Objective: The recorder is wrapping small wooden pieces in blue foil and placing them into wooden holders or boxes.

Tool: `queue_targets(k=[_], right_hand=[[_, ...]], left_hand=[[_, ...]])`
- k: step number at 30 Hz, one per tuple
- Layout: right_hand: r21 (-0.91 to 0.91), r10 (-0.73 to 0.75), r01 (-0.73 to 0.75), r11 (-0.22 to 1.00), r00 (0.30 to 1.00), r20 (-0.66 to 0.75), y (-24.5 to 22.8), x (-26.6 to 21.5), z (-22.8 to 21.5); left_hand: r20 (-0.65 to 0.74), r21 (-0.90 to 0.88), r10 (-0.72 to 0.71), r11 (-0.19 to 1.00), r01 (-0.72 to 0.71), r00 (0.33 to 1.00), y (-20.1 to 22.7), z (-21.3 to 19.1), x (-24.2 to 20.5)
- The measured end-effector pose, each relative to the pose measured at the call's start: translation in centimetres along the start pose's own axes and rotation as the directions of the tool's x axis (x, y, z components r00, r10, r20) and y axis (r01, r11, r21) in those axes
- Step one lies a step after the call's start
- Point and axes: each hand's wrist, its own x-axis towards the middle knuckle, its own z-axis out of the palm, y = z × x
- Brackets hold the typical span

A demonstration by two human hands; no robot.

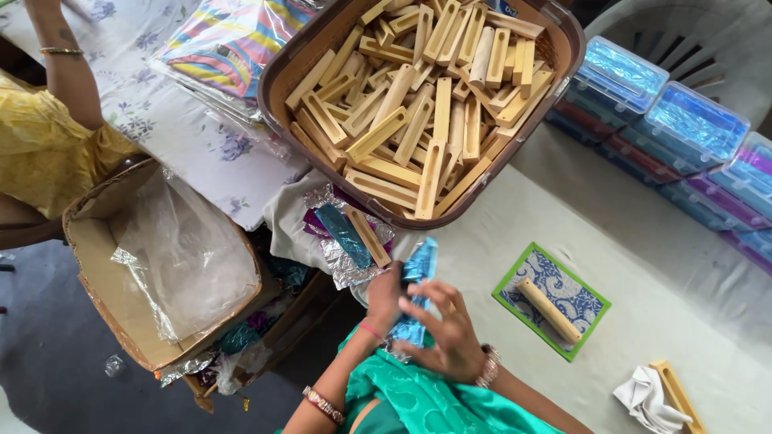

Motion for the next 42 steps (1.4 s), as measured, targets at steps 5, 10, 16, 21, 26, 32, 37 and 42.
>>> queue_targets(k=[5,10,16,21,26,32,37,42], right_hand=[[-0.315,0.321,-0.281,0.907,0.944,0.083,8.1,-4.6,2.9],[-0.511,0.599,-0.503,0.697,0.800,0.029,15.2,-11.1,3.6],[-0.557,0.641,-0.536,0.634,0.768,-0.010,14.6,-11.8,3.9],[-0.647,0.743,-0.551,0.528,0.668,0.038,13.5,-10.0,4.9],[-0.500,0.660,-0.620,0.605,0.742,-0.121,14.6,-11.7,6.3],[-0.375,0.532,-0.602,0.705,0.799,-0.281,15.6,-13.2,6.8],[-0.329,0.560,-0.639,0.695,0.769,-0.308,16.0,-13.1,5.8],[-0.199,0.587,-0.665,0.719,0.736,-0.337,17.5,-14.4,5.6]], left_hand=[[-0.060,-0.068,0.074,0.995,-0.078,0.995,0.2,2.7,2.2],[0.022,-0.636,0.049,0.771,-0.024,0.999,-2.1,8.5,6.7],[0.634,-0.729,-0.154,0.209,0.652,0.758,2.3,7.0,6.5],[0.668,-0.735,0.111,-0.055,0.676,0.735,2.7,8.3,6.3],[0.663,-0.736,0.135,-0.056,0.674,0.736,3.2,8.6,5.6],[0.686,-0.721,0.116,-0.025,0.692,0.718,3.2,8.2,5.2],[0.689,-0.709,0.197,-0.015,0.705,0.697,3.2,9.6,5.2],[0.703,-0.705,0.166,0.034,0.709,0.691,2.6,11.2,5.5]])
